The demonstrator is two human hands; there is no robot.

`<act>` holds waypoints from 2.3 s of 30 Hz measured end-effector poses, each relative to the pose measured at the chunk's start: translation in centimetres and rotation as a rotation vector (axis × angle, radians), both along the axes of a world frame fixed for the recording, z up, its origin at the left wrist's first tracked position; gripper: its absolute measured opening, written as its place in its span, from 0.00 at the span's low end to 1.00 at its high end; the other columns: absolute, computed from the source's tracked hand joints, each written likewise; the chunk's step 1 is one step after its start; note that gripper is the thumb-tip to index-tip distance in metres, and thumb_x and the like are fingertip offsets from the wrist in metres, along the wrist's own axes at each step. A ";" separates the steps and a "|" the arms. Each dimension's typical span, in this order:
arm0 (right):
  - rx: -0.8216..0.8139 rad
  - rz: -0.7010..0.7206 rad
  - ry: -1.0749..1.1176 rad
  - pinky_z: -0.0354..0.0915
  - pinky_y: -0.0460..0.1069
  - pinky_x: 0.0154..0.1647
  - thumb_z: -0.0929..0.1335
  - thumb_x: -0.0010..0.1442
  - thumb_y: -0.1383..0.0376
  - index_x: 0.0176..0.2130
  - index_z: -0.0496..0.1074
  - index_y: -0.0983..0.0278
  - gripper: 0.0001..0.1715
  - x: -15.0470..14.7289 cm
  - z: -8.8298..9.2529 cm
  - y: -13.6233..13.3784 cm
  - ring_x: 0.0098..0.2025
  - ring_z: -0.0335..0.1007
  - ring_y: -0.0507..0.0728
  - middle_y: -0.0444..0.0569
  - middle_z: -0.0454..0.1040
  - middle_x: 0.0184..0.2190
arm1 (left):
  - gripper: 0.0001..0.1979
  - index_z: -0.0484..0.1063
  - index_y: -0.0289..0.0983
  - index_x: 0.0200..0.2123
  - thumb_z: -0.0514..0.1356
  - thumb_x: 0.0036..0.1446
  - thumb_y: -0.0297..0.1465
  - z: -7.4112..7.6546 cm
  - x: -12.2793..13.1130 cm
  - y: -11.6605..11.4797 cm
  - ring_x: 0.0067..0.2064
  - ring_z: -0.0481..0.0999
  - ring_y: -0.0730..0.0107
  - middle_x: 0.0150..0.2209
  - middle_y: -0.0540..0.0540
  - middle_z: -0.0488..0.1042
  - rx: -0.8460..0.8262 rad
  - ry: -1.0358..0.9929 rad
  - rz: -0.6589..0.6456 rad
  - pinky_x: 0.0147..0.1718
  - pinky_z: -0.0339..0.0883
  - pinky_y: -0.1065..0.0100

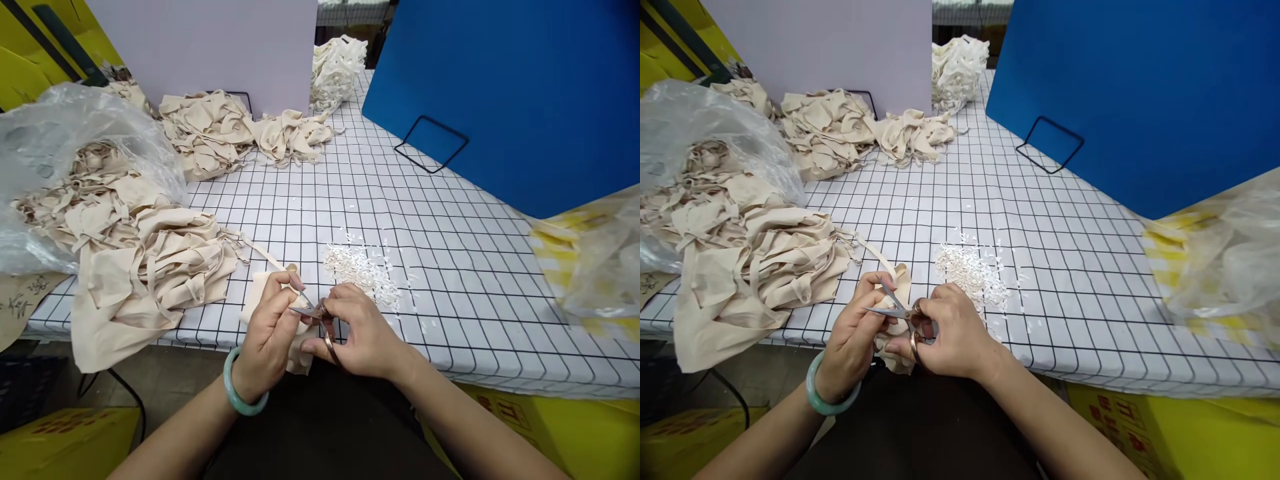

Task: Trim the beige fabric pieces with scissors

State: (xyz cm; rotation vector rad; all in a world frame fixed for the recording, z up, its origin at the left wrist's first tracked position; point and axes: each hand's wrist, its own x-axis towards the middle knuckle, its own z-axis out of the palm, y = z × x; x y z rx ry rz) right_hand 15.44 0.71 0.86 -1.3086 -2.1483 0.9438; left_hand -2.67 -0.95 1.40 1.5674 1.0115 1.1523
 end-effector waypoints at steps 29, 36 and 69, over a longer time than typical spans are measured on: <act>0.026 -0.371 -0.067 0.58 0.49 0.28 0.67 0.60 0.42 0.18 0.59 0.61 0.33 5.2 -3.1 -2.1 0.21 0.60 0.52 0.43 0.65 0.15 | 0.15 0.67 0.37 0.30 0.48 0.70 0.28 -1.3 4.6 2.3 0.52 0.66 0.61 0.40 0.42 0.65 0.009 0.204 -0.211 0.50 0.66 0.62; -0.044 -0.442 -0.039 0.68 0.53 0.31 0.71 0.54 0.43 0.38 0.70 0.59 0.24 7.7 -2.3 -1.5 0.32 0.72 0.59 0.50 0.77 0.35 | 0.05 0.71 0.37 0.34 0.56 0.63 0.26 1.1 -3.1 6.2 0.55 0.67 0.53 0.51 0.39 0.70 0.229 0.751 -0.090 0.56 0.62 0.48; -0.643 0.251 0.361 0.54 0.43 0.20 0.74 0.50 0.60 0.33 0.72 0.63 0.13 -5.3 1.5 8.0 0.21 0.58 0.48 0.38 0.67 0.20 | 0.17 0.75 0.34 0.38 0.56 0.65 0.42 4.0 -9.8 1.6 0.26 0.57 0.76 0.25 0.53 0.60 -0.504 0.204 -0.193 0.22 0.55 0.75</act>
